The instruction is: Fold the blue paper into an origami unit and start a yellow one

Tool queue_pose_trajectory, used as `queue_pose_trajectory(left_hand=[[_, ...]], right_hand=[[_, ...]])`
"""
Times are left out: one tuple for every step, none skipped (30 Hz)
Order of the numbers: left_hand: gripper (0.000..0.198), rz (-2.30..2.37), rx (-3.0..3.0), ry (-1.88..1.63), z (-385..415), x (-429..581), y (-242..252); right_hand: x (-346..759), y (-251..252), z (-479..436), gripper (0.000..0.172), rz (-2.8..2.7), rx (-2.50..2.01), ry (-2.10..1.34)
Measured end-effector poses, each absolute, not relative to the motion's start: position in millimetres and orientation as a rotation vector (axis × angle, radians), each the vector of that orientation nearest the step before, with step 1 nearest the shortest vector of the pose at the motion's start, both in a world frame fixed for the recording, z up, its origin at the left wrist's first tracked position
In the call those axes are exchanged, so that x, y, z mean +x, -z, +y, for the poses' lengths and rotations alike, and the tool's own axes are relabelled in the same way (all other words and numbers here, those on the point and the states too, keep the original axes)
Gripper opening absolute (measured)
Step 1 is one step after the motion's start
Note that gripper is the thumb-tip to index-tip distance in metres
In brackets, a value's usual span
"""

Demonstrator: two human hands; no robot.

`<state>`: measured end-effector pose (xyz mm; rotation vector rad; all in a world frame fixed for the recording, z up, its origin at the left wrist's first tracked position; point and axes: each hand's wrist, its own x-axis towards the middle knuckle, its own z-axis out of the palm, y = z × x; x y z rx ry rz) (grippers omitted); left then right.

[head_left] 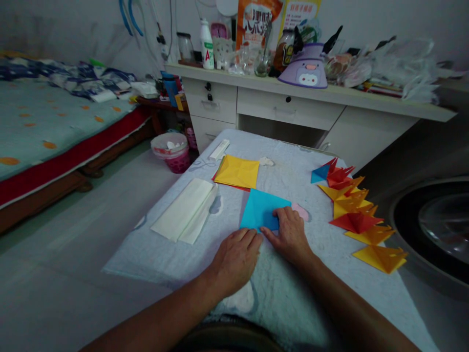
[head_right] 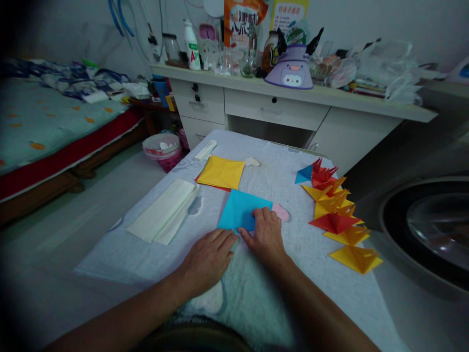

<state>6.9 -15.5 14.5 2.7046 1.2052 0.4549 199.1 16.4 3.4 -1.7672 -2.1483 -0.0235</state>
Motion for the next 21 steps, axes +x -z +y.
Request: queue_pose_trajectory(left_hand=[[0.024,1.215,2.7,-0.428,-14.8,7.8,-15.6],[0.026,1.228,2.7,-0.409,-13.9,8.7,-16.6],[0.03,1.241,2.704,-0.395,-12.9,9.5,-17.4],[0.033,1.252,2.708,-0.385,-11.9,10.2,-18.0],[0.036,1.259,2.711,-0.38,-10.9,10.6,-18.2],[0.038,1.261,2.713,-0.378,-9.9,10.8,-18.1],[0.039,1.259,2.71,-0.377,-9.1,10.7,-17.7],[0.039,1.252,2.704,-0.376,-8.3,10.4,-17.1],[0.04,1.246,2.695,-0.376,-7.8,9.9,-16.3],[0.04,1.242,2.685,-0.378,-7.3,9.3,-15.6],[0.04,1.239,2.674,-0.381,-7.1,8.7,-15.0],[0.041,1.237,2.663,-0.383,-7.0,8.2,-14.7],[0.041,1.235,2.652,-0.386,-7.0,7.7,-14.7],[0.041,1.232,2.642,-0.389,-7.1,7.4,-15.0],[0.04,1.229,2.632,-0.392,-7.3,7.1,-15.5],[0.04,1.225,2.623,-0.394,-7.4,6.8,-16.1],[0.04,1.222,2.613,-0.396,-7.6,6.6,-16.6],[0.039,1.221,2.603,-0.398,-7.7,6.4,-17.0],[0.039,1.221,2.593,-0.4,-7.7,6.2,-17.2],[0.039,1.219,2.584,-0.402,-7.7,6.0,-17.2],[0.039,1.219,2.575,-0.405,-7.6,5.9,-17.0]], right_hand=[[201.2,-2.8,16.7,0.046,-2.138,-1.776,0.03],[203.8,-2.2,17.0,0.048,-2.13,-1.788,0.04],[206.6,-1.6,17.2,0.05,-2.125,-1.799,0.05],[209.7,-1.0,17.3,0.053,-2.12,-1.811,0.062],[213.0,-0.3,17.4,0.057,-2.116,-1.824,0.073],[216.3,0.4,17.5,0.06,-2.112,-1.836,0.079],[219.6,1.1,17.7,0.062,-2.106,-1.849,0.08],[222.9,1.9,18.0,0.063,-2.098,-1.862,0.074],[226.1,2.5,18.6,0.065,-2.088,-1.877,0.063],[229.1,3.1,19.3,0.066,-2.077,-1.891,0.048],[232.0,3.6,20.3,0.067,-2.068,-1.905,0.03],[234.8,4.0,21.5,0.07,-2.06,-1.919,0.011],[237.5,4.4,22.7,0.072,-2.053,-1.933,-0.007],[240.1,4.7,24.0,0.073,-2.048,-1.946,-0.025],[242.6,4.9,25.2,0.075,-2.044,-1.958,-0.042],[245.3,5.0,26.2,0.076,-2.042,-1.97,-0.059],[248.0,5.0,27.2,0.077,-2.04,-1.98,-0.076],[250.8,4.9,28.0,0.078,-2.04,-1.99,-0.096],[253.7,4.7,28.7,0.08,-2.036,-2.001,-0.116],[256.8,4.4,29.4,0.081,-2.034,-2.01,-0.134],[259.9,4.0,30.2,0.081,-2.032,-2.015,-0.147]])
